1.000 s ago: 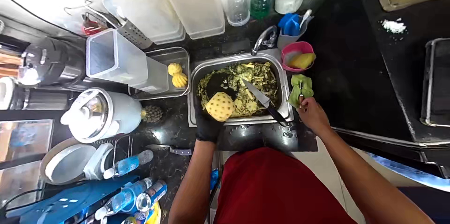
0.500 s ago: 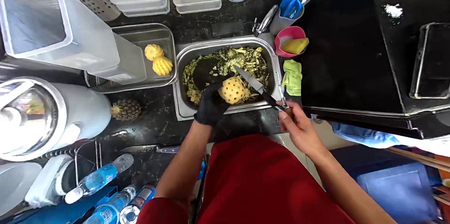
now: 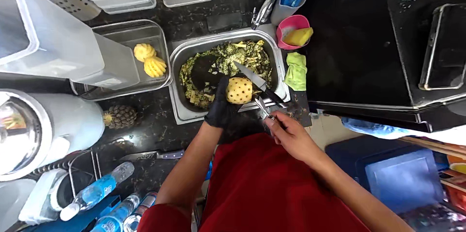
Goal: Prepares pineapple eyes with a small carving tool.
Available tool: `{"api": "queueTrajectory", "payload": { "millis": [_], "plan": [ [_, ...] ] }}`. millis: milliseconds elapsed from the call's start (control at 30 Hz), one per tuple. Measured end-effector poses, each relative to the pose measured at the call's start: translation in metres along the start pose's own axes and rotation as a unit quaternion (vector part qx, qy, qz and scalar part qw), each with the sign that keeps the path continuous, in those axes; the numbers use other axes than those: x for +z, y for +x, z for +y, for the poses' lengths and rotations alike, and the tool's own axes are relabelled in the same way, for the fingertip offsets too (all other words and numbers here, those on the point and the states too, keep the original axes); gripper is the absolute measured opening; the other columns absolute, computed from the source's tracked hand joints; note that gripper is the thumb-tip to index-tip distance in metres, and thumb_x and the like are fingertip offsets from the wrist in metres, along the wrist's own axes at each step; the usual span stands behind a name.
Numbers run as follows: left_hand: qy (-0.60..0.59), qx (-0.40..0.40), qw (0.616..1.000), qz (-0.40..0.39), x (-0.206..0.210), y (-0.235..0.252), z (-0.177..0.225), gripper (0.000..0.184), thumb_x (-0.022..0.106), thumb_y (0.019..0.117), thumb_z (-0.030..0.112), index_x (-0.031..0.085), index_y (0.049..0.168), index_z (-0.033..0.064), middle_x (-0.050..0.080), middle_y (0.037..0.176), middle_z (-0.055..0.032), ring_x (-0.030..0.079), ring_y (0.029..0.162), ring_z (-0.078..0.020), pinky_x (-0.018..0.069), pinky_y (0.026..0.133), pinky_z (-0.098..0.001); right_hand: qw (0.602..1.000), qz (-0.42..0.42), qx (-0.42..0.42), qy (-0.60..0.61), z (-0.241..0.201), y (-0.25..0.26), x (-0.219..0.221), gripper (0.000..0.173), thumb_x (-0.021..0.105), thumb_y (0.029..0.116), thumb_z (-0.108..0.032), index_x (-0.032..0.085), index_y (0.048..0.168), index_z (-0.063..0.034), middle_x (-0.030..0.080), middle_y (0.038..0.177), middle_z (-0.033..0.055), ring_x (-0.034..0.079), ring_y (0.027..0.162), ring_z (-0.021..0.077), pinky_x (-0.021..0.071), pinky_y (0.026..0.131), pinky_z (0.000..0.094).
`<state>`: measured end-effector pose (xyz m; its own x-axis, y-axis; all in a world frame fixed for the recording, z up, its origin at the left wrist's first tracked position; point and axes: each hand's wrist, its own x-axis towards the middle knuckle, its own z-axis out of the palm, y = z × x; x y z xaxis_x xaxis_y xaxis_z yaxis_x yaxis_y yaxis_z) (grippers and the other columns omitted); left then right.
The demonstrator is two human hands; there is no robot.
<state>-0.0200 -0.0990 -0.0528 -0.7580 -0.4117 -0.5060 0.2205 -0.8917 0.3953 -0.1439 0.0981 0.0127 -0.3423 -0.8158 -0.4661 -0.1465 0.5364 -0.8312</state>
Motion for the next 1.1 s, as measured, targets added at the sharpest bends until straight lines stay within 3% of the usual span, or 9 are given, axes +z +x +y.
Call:
{"api": "queueTrajectory", "payload": {
  "millis": [100,233,367,433,500,733,833,1100],
  "plan": [
    [-0.019,-0.004,0.999,-0.046,-0.009,0.008,0.002,0.054,0.068,0.0918,0.043,0.052,0.134,0.0125,0.064,0.124,-0.0166,0.066,0.11,-0.0297,0.0579,0.093,-0.0479,0.999,0.027,0.002,-0.019,-0.005,-0.004,0.01,0.042,0.045,0.1079,-0.046,0.066,0.125,-0.0146,0.057,0.074,-0.0035,0.053,0.059,0.0085,0.0485,0.054,0.0298],
    [-0.035,-0.006,0.998,-0.059,-0.006,0.01,0.004,0.065,0.066,0.0924,0.054,0.048,0.144,0.0195,0.061,0.129,-0.0132,0.065,0.113,-0.0268,0.0583,0.092,-0.045,0.999,0.042,-0.011,-0.016,-0.012,-0.008,0.016,0.041,0.041,0.1096,-0.041,0.064,0.13,-0.014,0.056,0.076,-0.0035,0.052,0.06,0.0081,0.0477,0.054,0.0289],
    [-0.074,0.015,0.993,-0.09,-0.004,0.003,0.008,0.058,0.075,0.0888,0.039,0.054,0.137,0.0149,0.063,0.126,-0.0149,0.066,0.112,-0.027,0.0574,0.095,-0.0446,0.997,0.056,-0.028,-0.042,-0.018,0.002,0.022,0.038,0.043,0.1099,-0.041,0.065,0.123,-0.0132,0.061,0.075,-0.0025,0.058,0.059,0.0081,0.052,0.053,0.0283],
    [-0.091,0.021,0.992,-0.081,-0.001,-0.001,0.01,0.053,0.075,0.0884,0.035,0.054,0.133,0.014,0.064,0.123,-0.0144,0.066,0.11,-0.0253,0.0585,0.093,-0.0412,0.993,0.085,-0.044,-0.063,-0.021,0.005,0.023,0.036,0.046,0.1093,-0.04,0.066,0.121,-0.0124,0.059,0.073,-0.0033,0.056,0.059,0.0066,0.0497,0.054,0.0268],
    [-0.104,0.025,0.992,-0.067,0.001,-0.003,0.012,0.058,0.076,0.0873,0.036,0.052,0.136,0.0134,0.062,0.126,-0.0155,0.065,0.113,-0.0264,0.0578,0.094,-0.0416,0.991,0.095,-0.066,-0.073,-0.026,0.008,0.024,0.037,0.046,0.1092,-0.039,0.067,0.124,-0.0118,0.057,0.073,-0.0036,0.053,0.059,0.005,0.0479,0.055,0.0253],
    [-0.112,0.039,0.992,-0.051,0.01,-0.005,0.016,0.057,0.074,0.0885,0.039,0.053,0.134,0.0131,0.063,0.122,-0.0162,0.067,0.109,-0.0273,0.059,0.091,-0.0432,0.987,0.088,-0.085,-0.103,-0.031,0.021,0.024,0.035,0.046,0.1093,-0.036,0.068,0.121,-0.013,0.058,0.071,-0.0036,0.052,0.058,0.0045,0.0469,0.054,0.0249],
    [-0.093,0.032,0.995,-0.008,0.02,-0.008,0.021,0.047,0.066,0.0936,0.038,0.054,0.132,0.0147,0.064,0.12,-0.0151,0.067,0.107,-0.0264,0.0596,0.089,-0.043,0.988,0.074,-0.096,-0.094,-0.029,0.025,0.019,0.035,0.046,0.1092,-0.037,0.069,0.118,-0.0127,0.056,0.07,-0.0037,0.052,0.058,0.0044,0.0462,0.054,0.0249],
    [-0.101,0.034,0.994,-0.014,0.024,-0.002,0.023,0.048,0.07,0.0918,0.038,0.054,0.131,0.015,0.065,0.119,-0.0141,0.067,0.106,-0.0252,0.0595,0.089,-0.0423,0.987,0.072,-0.116,-0.081,-0.028,0.033,0.012,0.034,0.046,0.1092,-0.034,0.07,0.116,-0.0103,0.055,0.068,-0.0047,0.05,0.057,0.0026,0.0448,0.052,0.0227]
  ]
}}
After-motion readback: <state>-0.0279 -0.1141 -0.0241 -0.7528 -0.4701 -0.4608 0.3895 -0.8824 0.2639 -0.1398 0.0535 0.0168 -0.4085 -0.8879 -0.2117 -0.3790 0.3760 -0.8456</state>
